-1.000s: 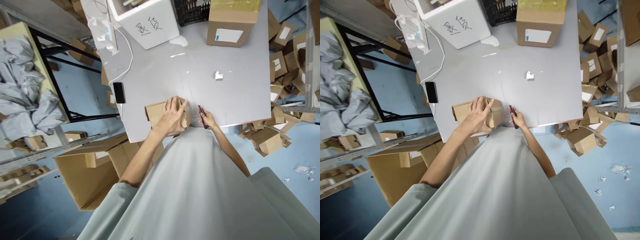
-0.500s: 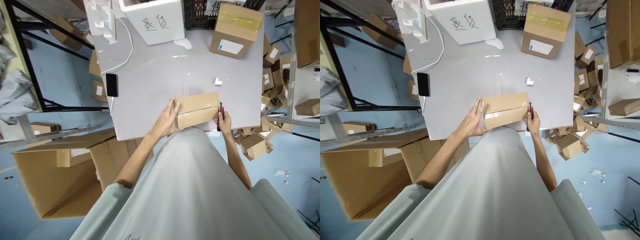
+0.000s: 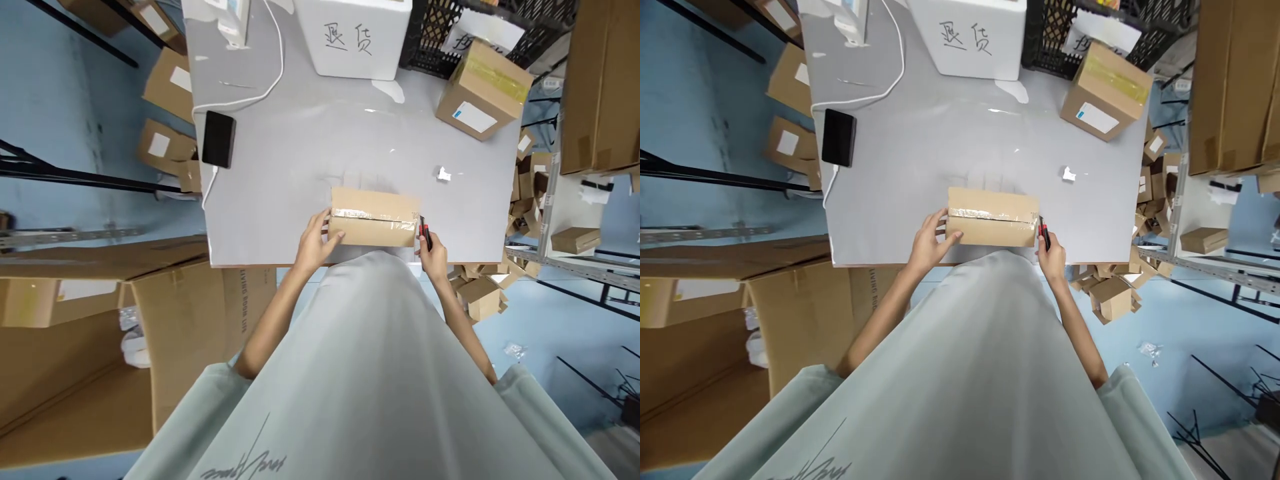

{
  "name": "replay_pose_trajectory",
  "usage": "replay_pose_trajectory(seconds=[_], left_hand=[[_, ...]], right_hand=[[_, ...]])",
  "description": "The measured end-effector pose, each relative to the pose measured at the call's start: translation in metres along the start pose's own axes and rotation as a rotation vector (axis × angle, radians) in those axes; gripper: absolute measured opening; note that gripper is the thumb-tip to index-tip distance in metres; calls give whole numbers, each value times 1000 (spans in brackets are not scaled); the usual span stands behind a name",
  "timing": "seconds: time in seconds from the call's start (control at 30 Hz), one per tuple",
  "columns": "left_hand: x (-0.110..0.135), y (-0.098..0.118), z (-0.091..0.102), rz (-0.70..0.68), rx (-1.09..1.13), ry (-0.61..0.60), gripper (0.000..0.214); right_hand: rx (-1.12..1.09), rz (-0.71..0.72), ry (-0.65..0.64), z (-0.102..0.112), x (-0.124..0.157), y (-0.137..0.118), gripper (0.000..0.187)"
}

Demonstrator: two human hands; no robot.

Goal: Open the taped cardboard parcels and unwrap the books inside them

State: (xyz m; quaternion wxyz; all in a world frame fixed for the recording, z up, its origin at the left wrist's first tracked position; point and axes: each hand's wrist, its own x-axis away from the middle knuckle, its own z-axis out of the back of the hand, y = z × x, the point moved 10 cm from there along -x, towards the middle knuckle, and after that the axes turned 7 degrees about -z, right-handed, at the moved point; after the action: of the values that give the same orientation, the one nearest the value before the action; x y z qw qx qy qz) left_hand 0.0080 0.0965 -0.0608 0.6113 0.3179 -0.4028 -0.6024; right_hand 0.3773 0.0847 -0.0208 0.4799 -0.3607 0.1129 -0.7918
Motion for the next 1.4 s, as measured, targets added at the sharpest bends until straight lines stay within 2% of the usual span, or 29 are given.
replay_pose_trajectory(seconds=[0.07,0.13,0.2,0.27,0.37,0.47,0.7,0.93,1.13,1.27,1.4], left_hand=[[5,-6,7,52,62,73,58],[7,-11,12,102,95,131,42],[8,-13,14,146,105,173,32],[9,-16,15,196,104,203,27],[9,-23,16,272,118,209,25],[8,-32,13,316,169,151,27],[2,-39,11,308,167,33,29],[3,-48,2,325,213,9,29],[7,-58,-8,366,309,55,26],[12,-60,-14,424,363,108,25],[17,-59,-13,471,334,190,24]], right_hand=[[152,151,113,14,5,-34,57],[277,325,79,8,12,-77,53],[414,467,-91,-18,21,-119,47],[582,549,-239,-47,30,-155,44],[816,595,-347,-76,36,-197,44],[963,604,-386,-90,37,-222,43],[1072,620,-421,-101,32,-233,42],[1132,612,-457,-111,31,-238,43],[1150,631,-472,-126,31,-249,36],[1058,663,-486,-140,25,-255,34],[951,638,-471,-133,8,-243,38]])
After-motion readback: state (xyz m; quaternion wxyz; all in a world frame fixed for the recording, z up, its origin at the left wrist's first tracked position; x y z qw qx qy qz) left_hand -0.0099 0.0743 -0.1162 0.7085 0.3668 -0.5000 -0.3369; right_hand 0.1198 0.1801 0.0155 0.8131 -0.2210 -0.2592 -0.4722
